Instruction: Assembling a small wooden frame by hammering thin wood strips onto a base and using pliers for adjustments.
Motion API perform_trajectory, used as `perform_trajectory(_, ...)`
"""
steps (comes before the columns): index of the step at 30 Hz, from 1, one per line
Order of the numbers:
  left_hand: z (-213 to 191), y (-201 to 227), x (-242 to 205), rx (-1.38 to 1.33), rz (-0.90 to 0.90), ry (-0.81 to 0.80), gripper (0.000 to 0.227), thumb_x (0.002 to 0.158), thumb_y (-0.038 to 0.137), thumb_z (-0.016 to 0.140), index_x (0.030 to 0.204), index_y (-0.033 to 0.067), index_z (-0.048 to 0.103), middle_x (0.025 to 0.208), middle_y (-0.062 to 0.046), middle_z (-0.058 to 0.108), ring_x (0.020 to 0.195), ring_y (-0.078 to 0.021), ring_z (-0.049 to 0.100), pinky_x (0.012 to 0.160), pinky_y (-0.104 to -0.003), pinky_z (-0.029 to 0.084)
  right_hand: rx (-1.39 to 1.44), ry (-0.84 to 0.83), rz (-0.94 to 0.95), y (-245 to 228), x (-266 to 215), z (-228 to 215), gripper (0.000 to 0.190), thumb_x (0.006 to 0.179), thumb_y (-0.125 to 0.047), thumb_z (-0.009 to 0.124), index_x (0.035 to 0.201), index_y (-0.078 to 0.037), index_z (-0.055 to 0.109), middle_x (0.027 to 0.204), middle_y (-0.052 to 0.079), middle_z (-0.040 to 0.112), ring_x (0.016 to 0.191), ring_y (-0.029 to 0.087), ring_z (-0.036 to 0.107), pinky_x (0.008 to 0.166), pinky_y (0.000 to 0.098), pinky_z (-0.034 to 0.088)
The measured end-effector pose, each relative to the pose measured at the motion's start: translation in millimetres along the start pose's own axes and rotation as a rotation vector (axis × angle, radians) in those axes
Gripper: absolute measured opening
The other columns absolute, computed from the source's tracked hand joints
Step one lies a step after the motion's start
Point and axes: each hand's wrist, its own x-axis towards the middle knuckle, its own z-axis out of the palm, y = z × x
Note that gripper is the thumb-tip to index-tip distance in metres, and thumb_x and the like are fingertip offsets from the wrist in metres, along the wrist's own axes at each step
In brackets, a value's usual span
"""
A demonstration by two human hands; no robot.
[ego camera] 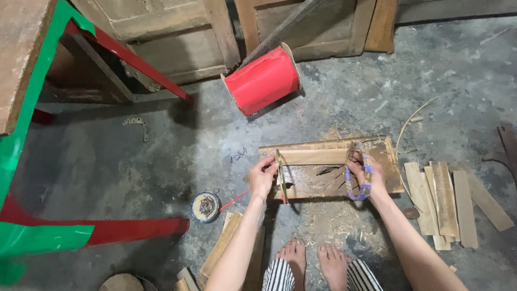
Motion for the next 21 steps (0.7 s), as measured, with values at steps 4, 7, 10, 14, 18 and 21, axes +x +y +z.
perform_trajectory(4, 0, -8, 6, 0.015, -0.001, -0.013, 0.031, 0.083, 0.014, 0.083, 0.114, 0.0114, 0.079, 0.099, -0.01, 0.079, 0.068, -0.0138, 0.072, 0.054, -0.023, 0.061, -0.051, -0.014, -0.017, 0, 3, -2, 0.036, 0.086, -0.015, 0.084, 0.121, -0.007, 0.075, 0.108, 0.011, 0.075, 0.082, 0.019, 0.071, 0.067, 0.0327, 0.061)
perform_trajectory(7, -2, -7, 6, -0.006, -0.008, -0.029, 0.032, 0.082, 0.014, 0.084, 0.114, 0.0118, 0.079, 0.1, -0.01, 0.079, 0.07, -0.0148, 0.073, 0.057, -0.024, 0.062, -0.17, -0.028, -0.009, 21, 14, -4, 0.04, 0.084, -0.025, 0.088, 0.12, -0.014, 0.076, 0.108, 0.005, 0.076, 0.084, 0.017, 0.072, 0.072, 0.0332, 0.061)
perform_trajectory(10, -12, -47, 29, -0.137, 0.015, -0.073, 0.042, 0.085, 0.01, 0.081, 0.126, 0.0069, 0.072, 0.107, -0.017, 0.077, 0.075, -0.02, 0.076, 0.059, -0.025, 0.064, -0.139, -0.025, -0.002, -5, 4, -3, 0.04, 0.085, -0.015, 0.085, 0.122, -0.005, 0.074, 0.109, 0.01, 0.075, 0.081, 0.018, 0.07, 0.065, 0.0328, 0.06)
perform_trajectory(14, -77, 40, -61, -0.104, 0.049, -0.047, 0.043, 0.091, 0.007, 0.073, 0.132, -0.003, 0.065, 0.117, -0.025, 0.073, 0.085, -0.0218, 0.074, 0.068, -0.027, 0.063, -0.074, -0.026, 0.021, -11, 0, -3, 0.041, 0.086, -0.012, 0.084, 0.123, -0.001, 0.072, 0.11, 0.013, 0.075, 0.083, 0.02, 0.07, 0.066, 0.0318, 0.062)
perform_trajectory(18, -163, -22, -108, 0.145, 0.032, 0.122, 0.032, 0.09, 0.021, 0.076, 0.12, 0.0081, 0.077, 0.116, -0.012, 0.078, 0.101, -0.0171, 0.073, 0.089, -0.029, 0.058, -0.242, -0.062, 0.069, -22, 0, -3, 0.036, 0.088, -0.023, 0.081, 0.119, -0.006, 0.073, 0.114, 0.015, 0.072, 0.097, 0.028, 0.07, 0.08, 0.0416, 0.057)
perform_trajectory(21, -214, -111, -155, 0.393, 0.042, 0.204, 0.024, 0.087, 0.023, 0.072, 0.108, 0.018, 0.082, 0.106, 0.0, 0.082, 0.096, -0.0123, 0.074, 0.092, -0.026, 0.053, -0.38, -0.107, 0.124, -41, -8, -3, 0.034, 0.09, -0.031, 0.079, 0.116, -0.009, 0.072, 0.122, 0.014, 0.069, 0.108, 0.03, 0.067, 0.096, 0.0457, 0.053)
